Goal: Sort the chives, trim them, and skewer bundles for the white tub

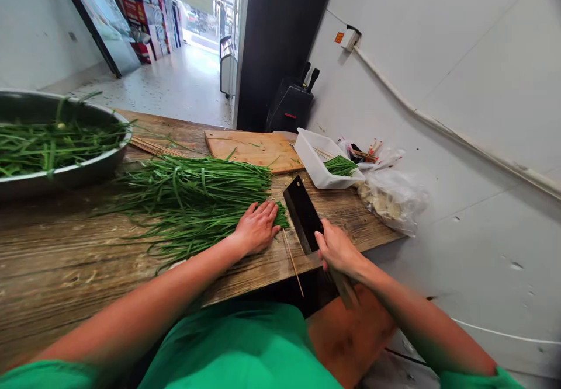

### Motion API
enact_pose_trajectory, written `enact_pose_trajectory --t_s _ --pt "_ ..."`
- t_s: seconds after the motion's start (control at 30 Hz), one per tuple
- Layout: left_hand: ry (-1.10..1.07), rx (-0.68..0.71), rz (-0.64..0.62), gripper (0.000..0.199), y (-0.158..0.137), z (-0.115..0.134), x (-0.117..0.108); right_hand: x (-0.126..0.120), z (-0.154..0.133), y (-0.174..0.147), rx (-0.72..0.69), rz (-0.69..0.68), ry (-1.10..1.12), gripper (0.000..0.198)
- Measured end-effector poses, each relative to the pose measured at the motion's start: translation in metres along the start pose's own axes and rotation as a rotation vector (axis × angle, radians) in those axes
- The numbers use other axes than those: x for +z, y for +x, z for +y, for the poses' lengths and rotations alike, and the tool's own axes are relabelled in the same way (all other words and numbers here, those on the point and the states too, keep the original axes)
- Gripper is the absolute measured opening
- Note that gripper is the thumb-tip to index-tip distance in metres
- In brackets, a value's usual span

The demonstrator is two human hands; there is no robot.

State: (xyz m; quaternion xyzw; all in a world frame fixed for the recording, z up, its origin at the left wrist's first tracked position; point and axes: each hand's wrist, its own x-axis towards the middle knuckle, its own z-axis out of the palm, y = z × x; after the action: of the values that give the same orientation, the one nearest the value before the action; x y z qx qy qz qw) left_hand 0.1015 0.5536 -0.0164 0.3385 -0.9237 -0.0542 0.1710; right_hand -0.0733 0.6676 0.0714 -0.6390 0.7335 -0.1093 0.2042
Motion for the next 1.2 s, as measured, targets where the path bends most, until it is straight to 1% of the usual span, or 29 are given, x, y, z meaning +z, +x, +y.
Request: enact_pose_trajectory --t_s 0.23,0.53,0.67,0.93,1.1,1.2 --pt "-0.001 -0.002 0.013 0.054 -0.001 0.000 0.002 0.000 -0.009 0.004 -0.019 -0.024 -0.013 0.008" --pt "-0.014 -0.011 0.014 0.052 -0.001 -0.001 0.003 -0.002 -0.016 0.004 -0.001 -0.049 -0.042 0.006" --pt "0.019 -0.005 0.022 0.053 0.000 -0.001 0.003 -0.003 -0.016 0.004 0.010 -0.048 -0.063 0.008" --pt "0.068 -0.010 0.029 0.051 -0.002 0.000 0.003 -0.002 -0.015 0.004 0.014 -0.097 -0.080 0.010" --pt "0.062 -0.017 0.026 0.051 -0.002 0.001 0.002 -0.004 -0.016 0.002 0.017 -0.070 -0.109 0.008" --pt "0.054 -0.018 0.028 0.051 -0.002 0.001 0.002 -0.003 -0.016 0.002 0.022 -0.084 -0.114 0.010"
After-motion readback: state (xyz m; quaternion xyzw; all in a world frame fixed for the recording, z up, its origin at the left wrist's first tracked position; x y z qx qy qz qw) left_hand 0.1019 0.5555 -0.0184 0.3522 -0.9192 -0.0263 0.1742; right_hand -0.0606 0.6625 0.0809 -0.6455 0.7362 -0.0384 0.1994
